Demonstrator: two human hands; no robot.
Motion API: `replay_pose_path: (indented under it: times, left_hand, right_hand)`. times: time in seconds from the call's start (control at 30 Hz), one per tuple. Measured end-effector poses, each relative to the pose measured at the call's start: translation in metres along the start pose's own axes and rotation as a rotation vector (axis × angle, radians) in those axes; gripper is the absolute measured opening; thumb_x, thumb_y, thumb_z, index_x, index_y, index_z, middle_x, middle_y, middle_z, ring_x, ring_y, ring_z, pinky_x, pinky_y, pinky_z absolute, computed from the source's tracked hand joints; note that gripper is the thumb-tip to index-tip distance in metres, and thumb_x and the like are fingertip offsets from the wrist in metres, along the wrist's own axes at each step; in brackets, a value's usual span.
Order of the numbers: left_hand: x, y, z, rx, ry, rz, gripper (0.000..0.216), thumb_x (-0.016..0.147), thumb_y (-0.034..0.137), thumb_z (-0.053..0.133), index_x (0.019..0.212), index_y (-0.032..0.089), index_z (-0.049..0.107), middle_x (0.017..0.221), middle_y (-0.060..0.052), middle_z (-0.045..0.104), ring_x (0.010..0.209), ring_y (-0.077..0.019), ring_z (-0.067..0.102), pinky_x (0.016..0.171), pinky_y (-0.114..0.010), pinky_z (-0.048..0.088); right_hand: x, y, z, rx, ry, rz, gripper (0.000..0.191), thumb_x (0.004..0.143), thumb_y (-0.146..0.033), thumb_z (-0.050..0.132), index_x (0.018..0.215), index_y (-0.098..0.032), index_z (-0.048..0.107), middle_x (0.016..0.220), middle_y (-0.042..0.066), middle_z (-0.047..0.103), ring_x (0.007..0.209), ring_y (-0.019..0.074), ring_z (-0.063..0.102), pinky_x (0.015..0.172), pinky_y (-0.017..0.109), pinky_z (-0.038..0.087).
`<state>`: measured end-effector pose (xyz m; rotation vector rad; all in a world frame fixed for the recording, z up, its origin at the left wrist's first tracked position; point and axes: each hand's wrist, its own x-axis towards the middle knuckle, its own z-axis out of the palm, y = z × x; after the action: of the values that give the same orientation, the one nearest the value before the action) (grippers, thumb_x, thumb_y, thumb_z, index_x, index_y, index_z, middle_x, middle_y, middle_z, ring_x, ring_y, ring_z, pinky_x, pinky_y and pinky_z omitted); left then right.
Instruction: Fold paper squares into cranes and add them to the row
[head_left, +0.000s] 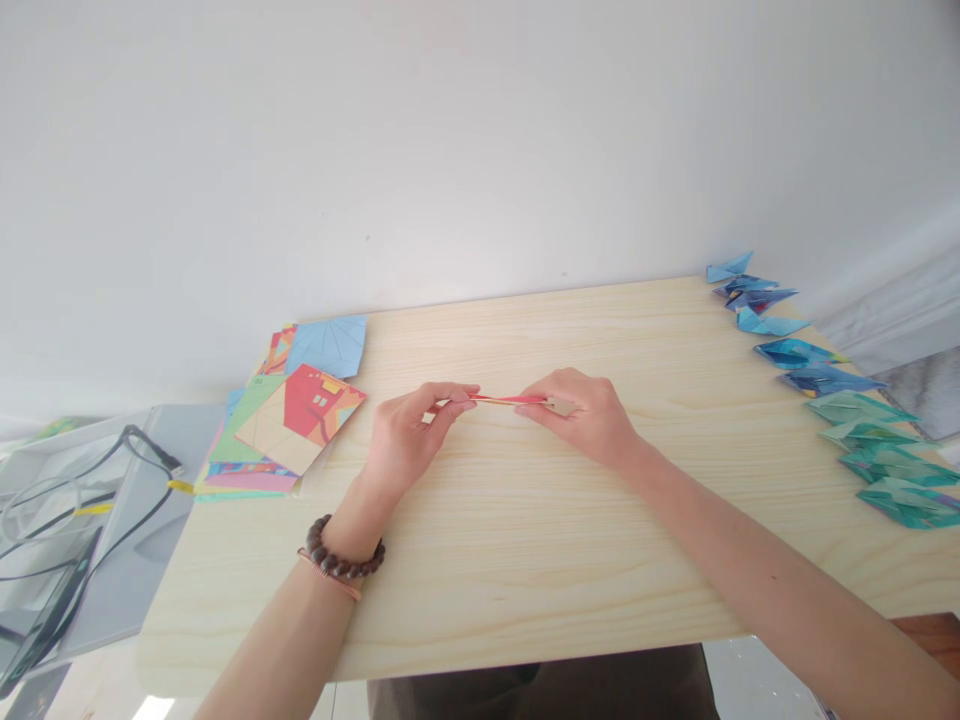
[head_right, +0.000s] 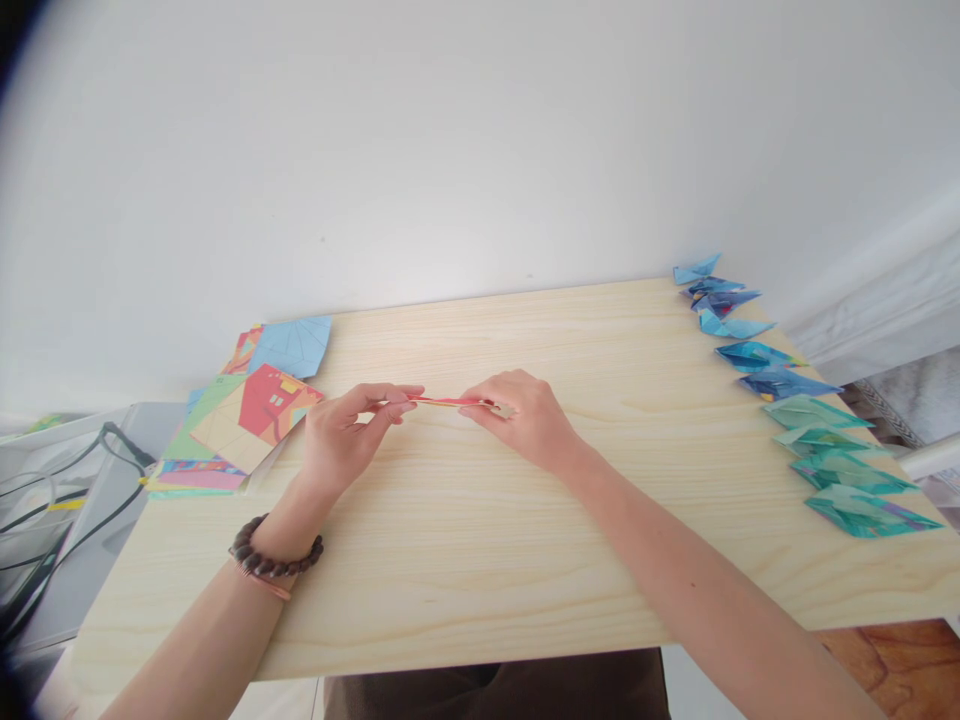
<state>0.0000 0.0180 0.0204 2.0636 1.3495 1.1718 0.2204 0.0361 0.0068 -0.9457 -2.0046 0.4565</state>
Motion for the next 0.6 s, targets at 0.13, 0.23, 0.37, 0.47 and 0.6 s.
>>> replay_pose_path:
  times: [0.13,0.23,0.37,0.47,0.6]
  left_hand:
    - [0.0001,-0.0019,0.0003,0.039,-0.070,-0.001,0.005,0.084,0.022,0.055,0.085,0.018,0.057,0.094,-0.004,0.071,0.077,-0.0142,0.068,0.061,-0.021,0.053]
    - [0.0004,-0.0013,0.0000,0.073,-0.096,-0.009,0.005,0.085,0.023,0.054,0.086,0.018,0.055,0.094,-0.004,0.071,0.077,-0.0143,0.068,0.063,-0.022,0.053]
    - [0.0000,-0.0012,0.0009,0.058,-0.078,-0.025,0.006,0.084,0.024,0.055,0.084,0.018,0.056,0.090,-0.003,0.071,0.070,-0.0125,0.067,0.060,-0.021,0.052]
    - [-0.0010,-0.0029,0.0042,-0.051,-0.005,-0.087,0.008,0.080,0.026,0.060,0.080,0.017,0.060,0.088,-0.003,0.070,0.062,-0.0109,0.064,0.054,-0.021,0.052]
    - [-0.0001,-0.0026,0.0088,-0.356,0.085,-0.213,0.017,0.072,0.025,0.069,0.082,0.016,0.059,0.084,-0.004,0.068,0.067,-0.0143,0.065,0.047,-0.021,0.051]
  right_hand:
    - [0.0020,0.0030,-0.0012,-0.055,0.026,-0.076,0.005,0.081,-0.024,0.061,0.079,-0.021,0.065,0.072,-0.001,0.069,0.063,0.0120,0.058,0.068,0.028,0.043]
    - [0.0027,0.0045,-0.0015,-0.103,0.044,-0.117,0.006,0.082,-0.022,0.060,0.078,-0.021,0.065,0.072,-0.001,0.069,0.063,0.0119,0.058,0.071,0.029,0.043]
    - [0.0024,0.0054,-0.0011,-0.132,0.057,-0.143,0.007,0.082,-0.022,0.060,0.078,-0.021,0.065,0.071,-0.001,0.069,0.064,0.0119,0.059,0.071,0.029,0.043]
    - [0.0021,0.0045,-0.0005,-0.123,0.057,-0.131,0.008,0.082,-0.023,0.059,0.078,-0.021,0.065,0.071,-0.001,0.069,0.064,0.0122,0.059,0.072,0.029,0.043]
    - [0.0013,0.0017,0.0012,-0.082,0.051,-0.087,0.007,0.082,-0.025,0.060,0.078,-0.021,0.065,0.070,-0.001,0.068,0.063,0.0121,0.059,0.071,0.029,0.044]
